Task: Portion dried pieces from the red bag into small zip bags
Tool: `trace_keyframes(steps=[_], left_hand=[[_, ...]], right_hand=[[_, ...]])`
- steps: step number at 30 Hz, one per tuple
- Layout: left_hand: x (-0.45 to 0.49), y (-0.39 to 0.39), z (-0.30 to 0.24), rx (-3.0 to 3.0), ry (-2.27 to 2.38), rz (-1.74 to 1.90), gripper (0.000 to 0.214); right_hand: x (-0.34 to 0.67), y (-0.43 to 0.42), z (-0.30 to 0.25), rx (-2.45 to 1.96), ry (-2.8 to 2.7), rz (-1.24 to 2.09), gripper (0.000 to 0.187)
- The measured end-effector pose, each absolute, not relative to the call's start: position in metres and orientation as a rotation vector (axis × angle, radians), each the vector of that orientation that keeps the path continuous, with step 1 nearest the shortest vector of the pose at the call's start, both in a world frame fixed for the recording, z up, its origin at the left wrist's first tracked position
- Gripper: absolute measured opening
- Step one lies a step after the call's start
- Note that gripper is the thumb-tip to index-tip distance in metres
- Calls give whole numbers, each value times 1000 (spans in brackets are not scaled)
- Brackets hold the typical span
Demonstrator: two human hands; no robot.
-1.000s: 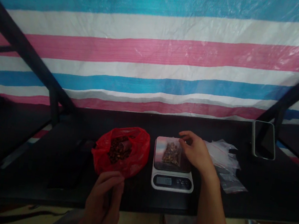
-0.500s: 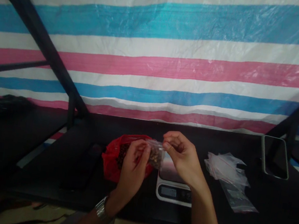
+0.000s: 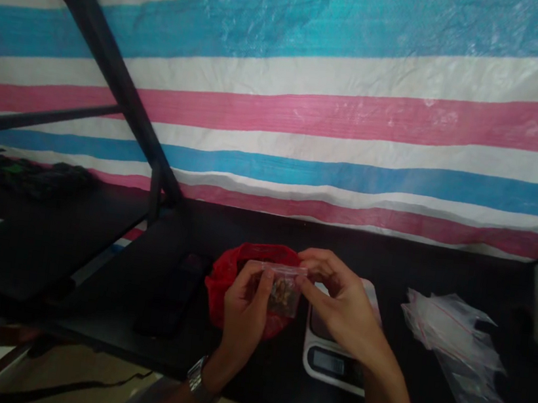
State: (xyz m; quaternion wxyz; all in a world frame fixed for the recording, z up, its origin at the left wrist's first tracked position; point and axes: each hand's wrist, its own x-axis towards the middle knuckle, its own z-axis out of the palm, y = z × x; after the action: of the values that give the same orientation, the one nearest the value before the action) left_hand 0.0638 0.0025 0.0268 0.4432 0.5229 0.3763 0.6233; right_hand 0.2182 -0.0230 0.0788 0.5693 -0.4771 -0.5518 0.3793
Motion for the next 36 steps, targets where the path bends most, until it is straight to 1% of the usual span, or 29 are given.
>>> trace_keyframes(steps=[3, 7, 11, 16, 18, 21, 24, 32, 36], left_hand=[[61, 5, 25, 1318, 927, 1557, 36], [58, 5, 25, 1404, 936, 1637, 32], [56, 3, 25, 1517, 939, 1722, 28], [52, 0, 21, 1645, 932, 1730, 23], [51, 0, 20, 1648, 944, 1730, 22], [51, 1, 20, 1610, 979, 1761, 23], [51, 3, 21, 1587, 979, 1777, 23], [49, 2, 24, 1621, 957, 1745, 16], [50, 2, 24, 1655, 930, 1751, 13]], right_hand=[[210, -21, 79, -1103, -1286, 866, 30], [202, -22, 85, -1110, -1288, 863, 30], [196, -21, 87, -1107, -1284, 775, 27], [193, -20, 82, -1070, -1257, 761, 22], [193, -20, 80, -1080, -1278, 822, 24], [194, -19, 77, -1060, -1275, 922, 32], [193, -19, 76, -1044, -1256, 958, 36], [191, -18, 79, -1091, -1241, 862, 33], [190, -19, 79, -1075, -1222, 831, 35]])
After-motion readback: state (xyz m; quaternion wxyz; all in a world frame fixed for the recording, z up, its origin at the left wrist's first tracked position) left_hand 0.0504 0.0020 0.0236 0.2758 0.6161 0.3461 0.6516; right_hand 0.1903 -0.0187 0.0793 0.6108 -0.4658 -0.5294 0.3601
